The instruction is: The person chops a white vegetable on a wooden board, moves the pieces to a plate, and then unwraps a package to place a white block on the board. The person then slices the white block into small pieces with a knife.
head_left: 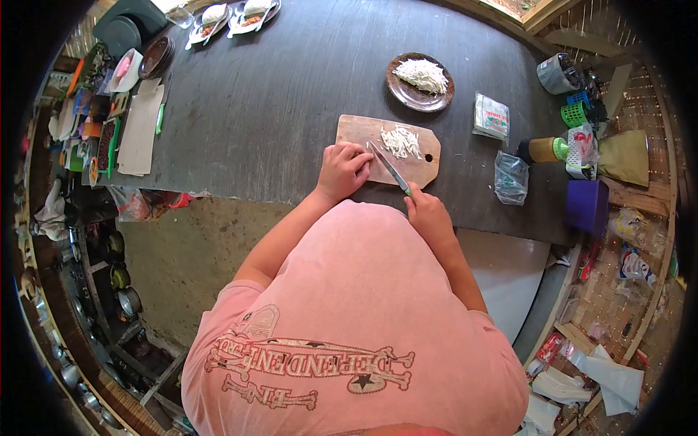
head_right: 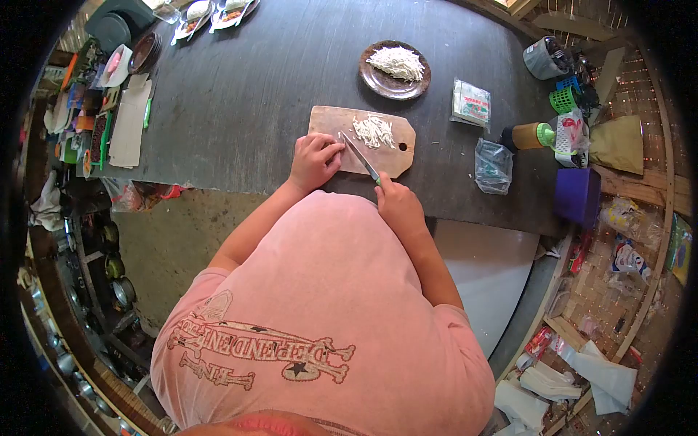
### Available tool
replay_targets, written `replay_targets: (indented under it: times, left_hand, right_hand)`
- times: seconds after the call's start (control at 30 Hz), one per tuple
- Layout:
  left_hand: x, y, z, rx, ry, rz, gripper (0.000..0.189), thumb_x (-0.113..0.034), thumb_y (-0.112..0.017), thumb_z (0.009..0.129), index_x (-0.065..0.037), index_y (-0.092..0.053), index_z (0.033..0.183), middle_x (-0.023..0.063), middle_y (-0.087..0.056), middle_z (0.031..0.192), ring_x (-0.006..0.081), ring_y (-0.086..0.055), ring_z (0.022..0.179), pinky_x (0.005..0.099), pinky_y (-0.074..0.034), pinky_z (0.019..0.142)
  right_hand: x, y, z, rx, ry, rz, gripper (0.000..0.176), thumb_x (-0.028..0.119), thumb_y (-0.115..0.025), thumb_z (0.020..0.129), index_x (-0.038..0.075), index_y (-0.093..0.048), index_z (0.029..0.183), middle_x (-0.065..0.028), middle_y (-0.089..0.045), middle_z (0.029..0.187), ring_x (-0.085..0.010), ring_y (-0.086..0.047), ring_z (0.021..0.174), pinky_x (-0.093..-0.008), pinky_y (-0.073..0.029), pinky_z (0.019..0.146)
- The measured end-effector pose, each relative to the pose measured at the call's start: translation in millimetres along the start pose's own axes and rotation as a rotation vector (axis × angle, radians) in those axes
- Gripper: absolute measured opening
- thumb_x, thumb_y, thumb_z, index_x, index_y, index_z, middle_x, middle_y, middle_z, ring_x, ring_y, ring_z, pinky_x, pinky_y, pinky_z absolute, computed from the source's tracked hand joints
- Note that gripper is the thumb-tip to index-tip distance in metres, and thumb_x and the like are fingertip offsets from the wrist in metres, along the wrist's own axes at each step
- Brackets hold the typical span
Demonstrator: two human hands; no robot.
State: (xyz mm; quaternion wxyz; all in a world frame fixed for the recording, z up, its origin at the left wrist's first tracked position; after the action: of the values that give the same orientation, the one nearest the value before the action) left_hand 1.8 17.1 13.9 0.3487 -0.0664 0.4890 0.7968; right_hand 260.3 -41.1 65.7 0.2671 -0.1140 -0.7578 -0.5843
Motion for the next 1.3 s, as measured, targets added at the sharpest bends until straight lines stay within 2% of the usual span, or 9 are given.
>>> replay_targets:
  times: [0.3, 0.5, 0.6, 0.67, 0.7, 0.8, 0.87, 1.23, 1.3]
  left_hand:
    - [-1.9, 1.5, -0.7, 0.015, 0.002, -0.007, 0.020, -0.018, -0.083, 0.087, -0.020, -0.082, 0.107, -0.0039, -0.070, 0.114, 0.0199, -0.065, 0.117, 0.0458, -0.046, 0.099]
    - [1.4, -0.3, -1.1, 0.020, 0.037, -0.014, 0.025, -0.016, -0.083, 0.085, -0.019, -0.079, 0.110, -0.0007, -0.070, 0.116, 0.0245, -0.066, 0.117, 0.0473, -0.049, 0.099]
    - [0.3, -0.5, -2.9, 0.003, 0.071, -0.001, 0.028, -0.019, -0.084, 0.084, -0.017, -0.077, 0.111, 0.0015, -0.068, 0.122, 0.0262, -0.065, 0.122, 0.0485, -0.048, 0.103]
    - [-0.6, 0.2, -1.8, -0.006, 0.130, 0.072, 0.035, -0.021, -0.081, 0.086, -0.017, -0.071, 0.119, 0.0056, -0.065, 0.134, 0.0285, -0.059, 0.133, 0.0515, -0.042, 0.112]
    - [2.0, -1.2, 3.2, 0.006, 0.076, 0.069, 0.035, -0.021, -0.081, 0.086, -0.017, -0.071, 0.119, 0.0056, -0.065, 0.134, 0.0285, -0.059, 0.133, 0.0515, -0.042, 0.112]
    - [10.0, -5.4, -7.9, -0.079, 0.158, 0.070, 0.045, -0.019, -0.076, 0.088, -0.015, -0.063, 0.131, 0.0105, -0.062, 0.145, 0.0353, -0.055, 0.141, 0.0547, -0.036, 0.121]
    - [8.2, -4.5, -7.1, -0.063, 0.130, 0.078, 0.044, -0.020, -0.077, 0.087, -0.015, -0.063, 0.130, 0.0095, -0.062, 0.143, 0.0339, -0.055, 0.140, 0.0542, -0.036, 0.120]
    - [8.2, -8.8, -7.1, 0.078, 0.088, 0.119, 0.040, -0.024, -0.077, 0.091, -0.017, -0.068, 0.129, 0.0071, -0.062, 0.142, 0.0320, -0.053, 0.142, 0.0546, -0.033, 0.122]
    - [9.2, -10.6, -7.8, 0.095, 0.075, 0.131, 0.040, -0.024, -0.077, 0.091, -0.017, -0.069, 0.129, 0.0070, -0.062, 0.142, 0.0319, -0.053, 0.142, 0.0545, -0.033, 0.122]
  right_hand:
    - [3.3, -4.9, 5.8, 0.016, -0.046, -0.122, 0.032, 0.024, -0.066, 0.110, 0.008, -0.063, 0.138, -0.0236, -0.078, 0.096, -0.0475, -0.077, 0.089, -0.0600, -0.062, 0.079]
    - [0.0, -2.1, 4.1, 0.037, -0.076, 0.060, 0.032, 0.022, -0.065, 0.110, 0.006, -0.064, 0.139, -0.0277, -0.077, 0.096, -0.0517, -0.075, 0.091, -0.0616, -0.060, 0.080]
    - [-6.7, -2.8, -0.5, -0.042, -0.059, 0.193, 0.034, 0.023, -0.066, 0.110, 0.005, -0.064, 0.139, -0.0299, -0.076, 0.096, -0.0529, -0.074, 0.094, -0.0623, -0.058, 0.081]
    - [-0.5, 6.5, 1.2, -0.081, -0.053, 0.237, 0.034, 0.024, -0.067, 0.110, 0.004, -0.064, 0.137, -0.0308, -0.075, 0.097, -0.0527, -0.073, 0.097, -0.0622, -0.058, 0.081]
    - [0.2, 4.7, 4.0, -0.129, -0.072, 0.257, 0.034, 0.024, -0.067, 0.110, 0.004, -0.064, 0.137, -0.0308, -0.075, 0.097, -0.0527, -0.073, 0.097, -0.0622, -0.058, 0.081]
    - [4.6, -9.2, 16.0, -0.063, 0.060, 0.193, 0.033, 0.023, -0.067, 0.109, 0.004, -0.064, 0.136, -0.0300, -0.076, 0.099, -0.0524, -0.074, 0.097, -0.0620, -0.058, 0.082]
    - [7.7, -20.8, 22.1, 0.016, 0.062, 0.194, 0.034, 0.021, -0.069, 0.108, 0.003, -0.065, 0.136, -0.0287, -0.077, 0.103, -0.0507, -0.074, 0.097, -0.0593, -0.059, 0.082]
    - [-40.6, -17.5, 25.7, -0.158, -0.143, 0.133, 0.038, 0.030, -0.065, 0.110, 0.009, -0.065, 0.141, -0.0222, -0.080, 0.104, -0.0466, -0.077, 0.098, -0.0598, -0.062, 0.084]
    - [-44.8, -14.3, 26.5, -0.209, -0.031, 0.155, 0.040, 0.031, -0.065, 0.109, 0.010, -0.068, 0.143, -0.0210, -0.080, 0.106, -0.0447, -0.078, 0.100, -0.0585, -0.062, 0.086]
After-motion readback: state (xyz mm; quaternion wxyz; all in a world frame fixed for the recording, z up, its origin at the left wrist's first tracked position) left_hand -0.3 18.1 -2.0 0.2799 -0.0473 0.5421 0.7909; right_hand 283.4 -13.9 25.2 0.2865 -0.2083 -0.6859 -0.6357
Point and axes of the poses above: each hand's wrist, its own z-axis towards the middle knuckle, its own y-axis out of the back of the hand, x = y × z, the point moved 2 cm from there along z, towards the middle knuckle
